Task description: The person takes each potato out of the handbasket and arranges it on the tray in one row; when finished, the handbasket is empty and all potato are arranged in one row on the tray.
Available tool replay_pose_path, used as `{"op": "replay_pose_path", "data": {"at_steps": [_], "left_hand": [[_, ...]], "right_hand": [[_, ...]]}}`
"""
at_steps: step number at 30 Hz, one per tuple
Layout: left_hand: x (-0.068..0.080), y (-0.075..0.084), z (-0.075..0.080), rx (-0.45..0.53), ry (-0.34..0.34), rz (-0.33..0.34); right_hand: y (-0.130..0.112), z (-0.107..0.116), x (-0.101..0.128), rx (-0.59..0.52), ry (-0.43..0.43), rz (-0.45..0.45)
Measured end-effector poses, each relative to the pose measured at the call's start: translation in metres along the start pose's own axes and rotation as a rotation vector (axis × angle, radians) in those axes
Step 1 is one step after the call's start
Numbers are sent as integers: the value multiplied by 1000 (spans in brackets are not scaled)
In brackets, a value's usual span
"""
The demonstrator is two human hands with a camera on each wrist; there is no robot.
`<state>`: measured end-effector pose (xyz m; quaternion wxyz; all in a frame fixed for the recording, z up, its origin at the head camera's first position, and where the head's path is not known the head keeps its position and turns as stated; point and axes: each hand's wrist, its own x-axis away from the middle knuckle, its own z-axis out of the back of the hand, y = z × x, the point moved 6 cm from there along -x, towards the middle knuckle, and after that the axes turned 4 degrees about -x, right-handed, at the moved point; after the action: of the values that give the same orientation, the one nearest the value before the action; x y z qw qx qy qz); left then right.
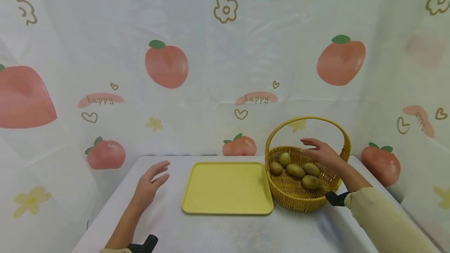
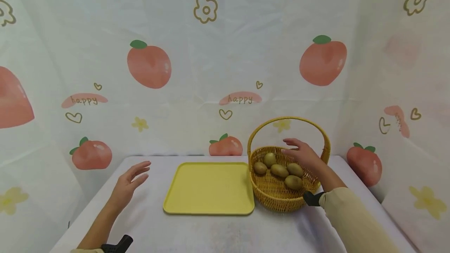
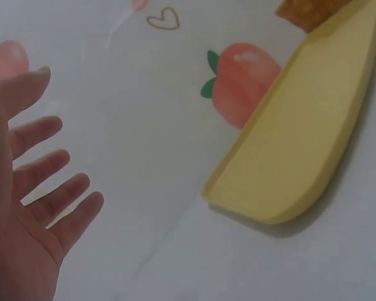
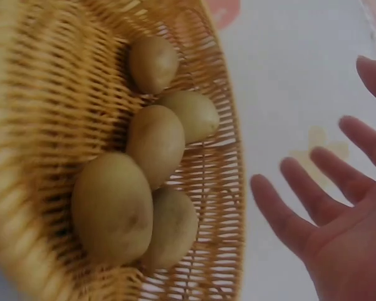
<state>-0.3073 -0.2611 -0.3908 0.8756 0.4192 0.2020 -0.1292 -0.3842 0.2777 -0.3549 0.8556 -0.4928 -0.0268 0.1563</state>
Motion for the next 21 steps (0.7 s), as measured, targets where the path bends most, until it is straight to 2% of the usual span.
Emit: {"op": "replay_pose_path", "data": {"at_steps": [6,9,14,21], "left_hand": [[2,-11,-16,134,-52,136],[6,-19,-26,201,-77,215],[14,-34,-45,277,-101,297],[21,-47,-67,446,-150,358]], "right_hand": [[18,-11,-20,-128,-62,-99],[27,-20,-27,-144,-80,-151],[40,-32,-31,-95,-101,-214],[44,-47,-35,-14,-163,-195]]}}
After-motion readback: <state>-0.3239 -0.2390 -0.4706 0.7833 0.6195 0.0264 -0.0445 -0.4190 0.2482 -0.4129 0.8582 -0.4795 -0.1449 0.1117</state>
